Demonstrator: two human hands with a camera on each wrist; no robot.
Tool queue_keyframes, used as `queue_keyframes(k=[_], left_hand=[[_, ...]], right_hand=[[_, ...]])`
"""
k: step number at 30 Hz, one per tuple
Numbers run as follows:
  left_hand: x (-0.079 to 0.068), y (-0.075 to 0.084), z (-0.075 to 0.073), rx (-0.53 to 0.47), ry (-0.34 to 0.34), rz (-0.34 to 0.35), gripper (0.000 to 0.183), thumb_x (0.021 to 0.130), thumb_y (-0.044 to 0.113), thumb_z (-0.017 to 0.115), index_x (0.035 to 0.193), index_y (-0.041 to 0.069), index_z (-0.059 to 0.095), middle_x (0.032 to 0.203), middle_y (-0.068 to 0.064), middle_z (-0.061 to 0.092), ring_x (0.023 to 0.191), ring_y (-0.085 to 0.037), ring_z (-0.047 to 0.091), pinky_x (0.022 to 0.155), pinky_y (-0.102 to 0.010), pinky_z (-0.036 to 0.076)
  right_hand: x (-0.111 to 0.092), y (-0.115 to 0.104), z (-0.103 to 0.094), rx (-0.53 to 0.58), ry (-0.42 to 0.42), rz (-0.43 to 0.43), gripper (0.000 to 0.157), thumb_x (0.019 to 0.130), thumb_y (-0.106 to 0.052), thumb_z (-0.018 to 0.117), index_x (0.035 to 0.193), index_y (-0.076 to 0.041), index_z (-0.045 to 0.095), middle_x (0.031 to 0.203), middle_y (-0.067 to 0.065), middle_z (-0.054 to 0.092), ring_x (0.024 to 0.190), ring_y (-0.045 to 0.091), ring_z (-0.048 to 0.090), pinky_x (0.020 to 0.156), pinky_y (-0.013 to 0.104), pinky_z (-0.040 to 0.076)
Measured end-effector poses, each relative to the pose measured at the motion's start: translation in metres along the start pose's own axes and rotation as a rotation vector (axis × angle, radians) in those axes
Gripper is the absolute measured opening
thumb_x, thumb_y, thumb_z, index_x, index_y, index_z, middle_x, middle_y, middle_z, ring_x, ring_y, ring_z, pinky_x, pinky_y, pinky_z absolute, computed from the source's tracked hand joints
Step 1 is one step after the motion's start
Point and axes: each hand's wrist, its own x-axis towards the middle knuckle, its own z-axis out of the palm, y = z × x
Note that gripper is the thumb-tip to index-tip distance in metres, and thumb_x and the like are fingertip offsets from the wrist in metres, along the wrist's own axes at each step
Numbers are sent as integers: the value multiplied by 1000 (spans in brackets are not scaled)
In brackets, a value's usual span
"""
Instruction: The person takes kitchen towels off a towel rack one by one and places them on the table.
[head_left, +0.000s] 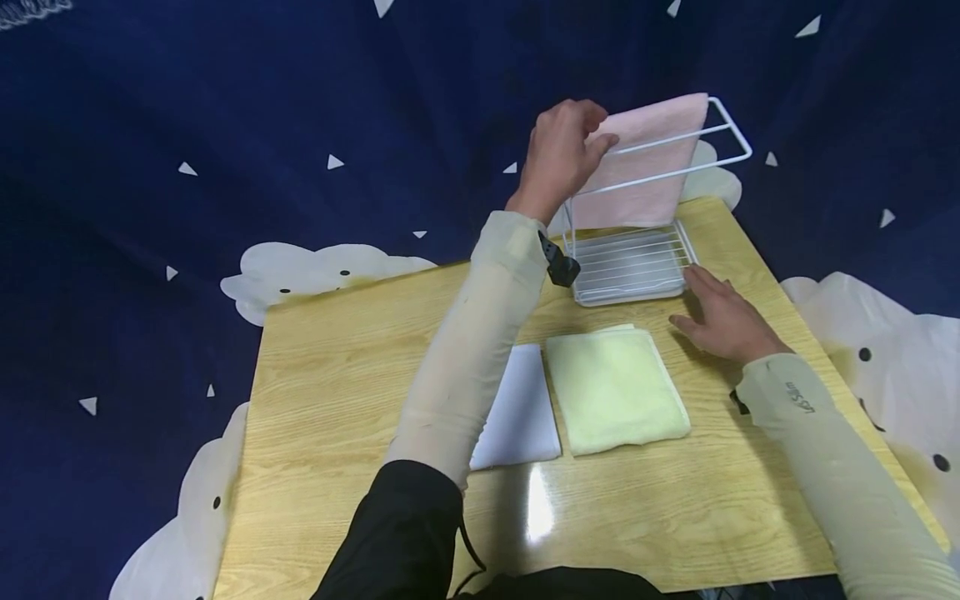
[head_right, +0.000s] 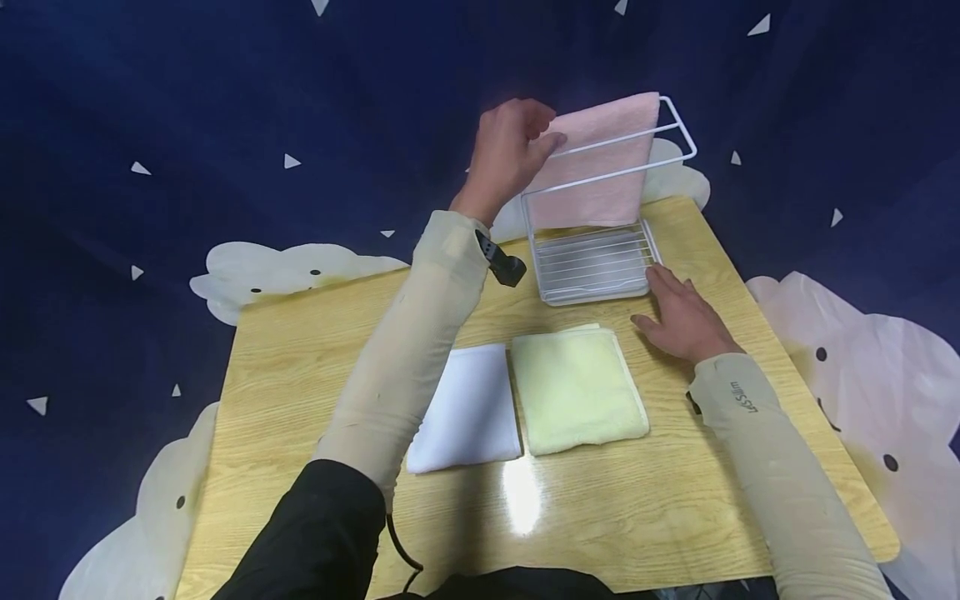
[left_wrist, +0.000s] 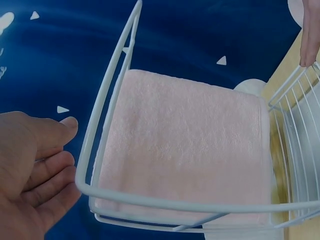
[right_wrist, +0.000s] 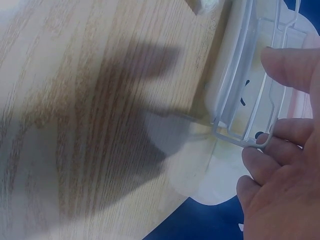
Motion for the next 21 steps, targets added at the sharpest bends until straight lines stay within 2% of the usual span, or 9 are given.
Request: queue_keyframes(k=[13,21], left_hand=[[16,2,1,28,-52,-42,41,98,31,68,136,16,64,134,2,60,121,-5,54,99,-13,38],[18,4,4,139,-48,30,38,100,28,65,135,14,65,130,-1,62,118,-8,56,98,-14,40]], right_hand=[[-2,-3,5,4,9,4,88,100,-37,60,159,2,8,164,25,8,150,41,8,120,50,4],[-3,-8,6,12,14,6,88,100,-36,62,159,3,9,164,26,9,150,41,9,120,51,5]])
